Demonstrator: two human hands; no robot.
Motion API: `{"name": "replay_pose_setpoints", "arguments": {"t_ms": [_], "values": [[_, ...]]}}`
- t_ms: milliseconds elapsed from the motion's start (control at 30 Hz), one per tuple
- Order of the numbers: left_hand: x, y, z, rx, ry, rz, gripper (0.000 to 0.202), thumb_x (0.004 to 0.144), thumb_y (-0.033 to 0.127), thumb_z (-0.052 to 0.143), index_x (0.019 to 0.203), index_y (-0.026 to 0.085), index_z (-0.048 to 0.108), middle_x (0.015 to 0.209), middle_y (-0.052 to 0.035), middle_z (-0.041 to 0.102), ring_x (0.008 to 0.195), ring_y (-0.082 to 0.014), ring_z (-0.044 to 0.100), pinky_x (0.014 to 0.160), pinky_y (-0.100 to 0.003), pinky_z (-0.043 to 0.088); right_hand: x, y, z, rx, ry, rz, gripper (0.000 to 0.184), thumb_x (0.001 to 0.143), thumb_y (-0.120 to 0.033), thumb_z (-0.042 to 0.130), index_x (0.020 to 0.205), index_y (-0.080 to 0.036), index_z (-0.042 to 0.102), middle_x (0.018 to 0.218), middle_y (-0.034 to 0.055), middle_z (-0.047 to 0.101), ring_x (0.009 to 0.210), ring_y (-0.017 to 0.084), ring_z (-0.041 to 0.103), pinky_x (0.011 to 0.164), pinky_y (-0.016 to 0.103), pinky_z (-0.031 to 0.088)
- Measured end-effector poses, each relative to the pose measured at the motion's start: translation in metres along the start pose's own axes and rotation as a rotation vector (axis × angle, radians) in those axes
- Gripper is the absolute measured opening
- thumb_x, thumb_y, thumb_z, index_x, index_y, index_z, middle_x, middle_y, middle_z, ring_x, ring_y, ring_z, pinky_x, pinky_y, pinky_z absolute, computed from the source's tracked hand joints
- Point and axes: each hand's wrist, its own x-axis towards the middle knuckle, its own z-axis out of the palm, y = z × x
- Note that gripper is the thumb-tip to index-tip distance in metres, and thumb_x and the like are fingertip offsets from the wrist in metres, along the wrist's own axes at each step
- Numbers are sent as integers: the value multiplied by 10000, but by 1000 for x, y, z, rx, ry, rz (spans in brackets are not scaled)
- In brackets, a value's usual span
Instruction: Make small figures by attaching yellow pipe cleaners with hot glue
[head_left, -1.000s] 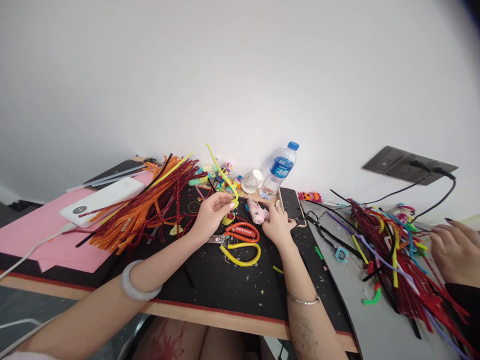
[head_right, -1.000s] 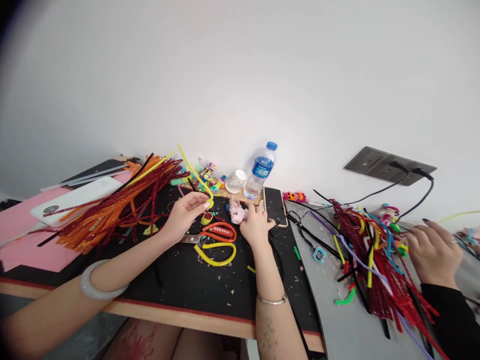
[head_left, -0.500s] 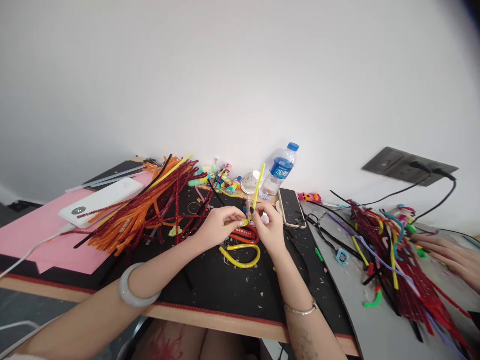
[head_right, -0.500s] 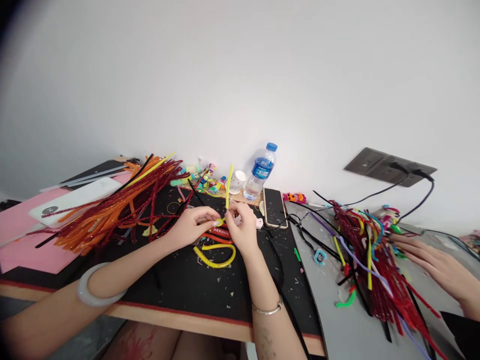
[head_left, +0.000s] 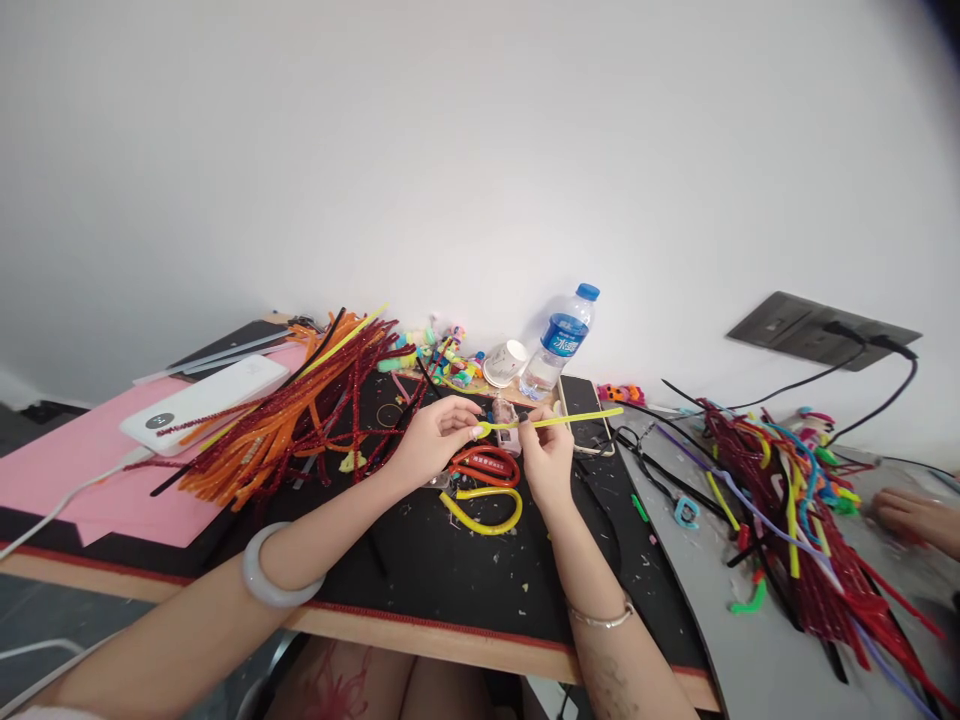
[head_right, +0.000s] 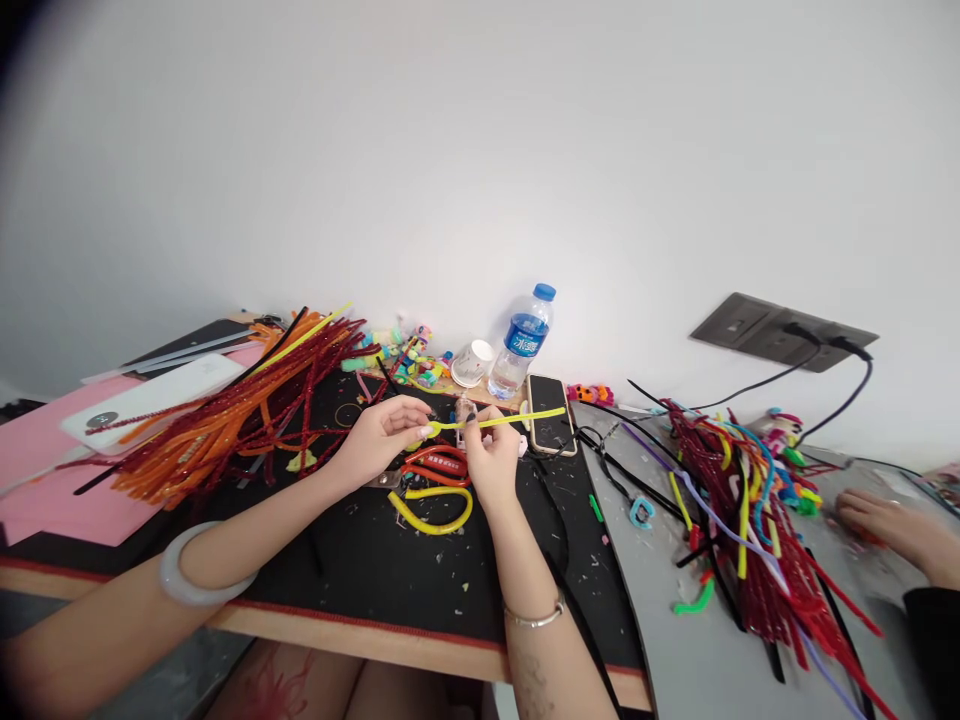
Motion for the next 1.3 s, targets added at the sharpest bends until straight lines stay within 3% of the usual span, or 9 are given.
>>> {"name": "replay_pose_setpoints", "arguments": {"t_ms": [367, 833, 1033, 1300], "values": [[-1, 0, 1, 75, 4, 29, 185, 706, 267, 627, 847, 147, 622, 820, -59, 667, 770, -163, 631, 778, -308, 497, -2, -3, 1, 54, 7, -8, 204, 847, -284, 468, 671, -180, 474, 567, -51, 416, 500, 82, 409, 478, 197, 345], [0, 5, -2, 3, 62, -18, 207, 678, 301, 655, 802, 138, 627, 801, -61, 671, 772, -175, 631, 756, -312, 492, -2, -2, 1, 8, 1, -14, 240, 826, -285, 487, 615, -176, 450, 539, -53, 406, 479, 80, 366, 469, 204, 293], [1, 7, -4, -61, 125, -44, 228, 653, 318, 681, 786, 136, 643, 771, -52, 672, 717, -164, 624, 719, -304, 491, -3, -3, 0, 19, -50, -1, 249, 810, -251, 480, 582, -182, 408, 516, -58, 356, 466, 77, 314, 446, 205, 248], [2, 5, -4, -142, 191, -67, 269, 640, 348, 697, 809, 145, 651, 758, -43, 670, 692, -147, 603, 667, -272, 477, -6, -2, 3, -29, -161, 1, 222, 792, -228, 474, 578, -177, 440, 538, -40, 430, 506, 91, 381, 503, 216, 303]]}}
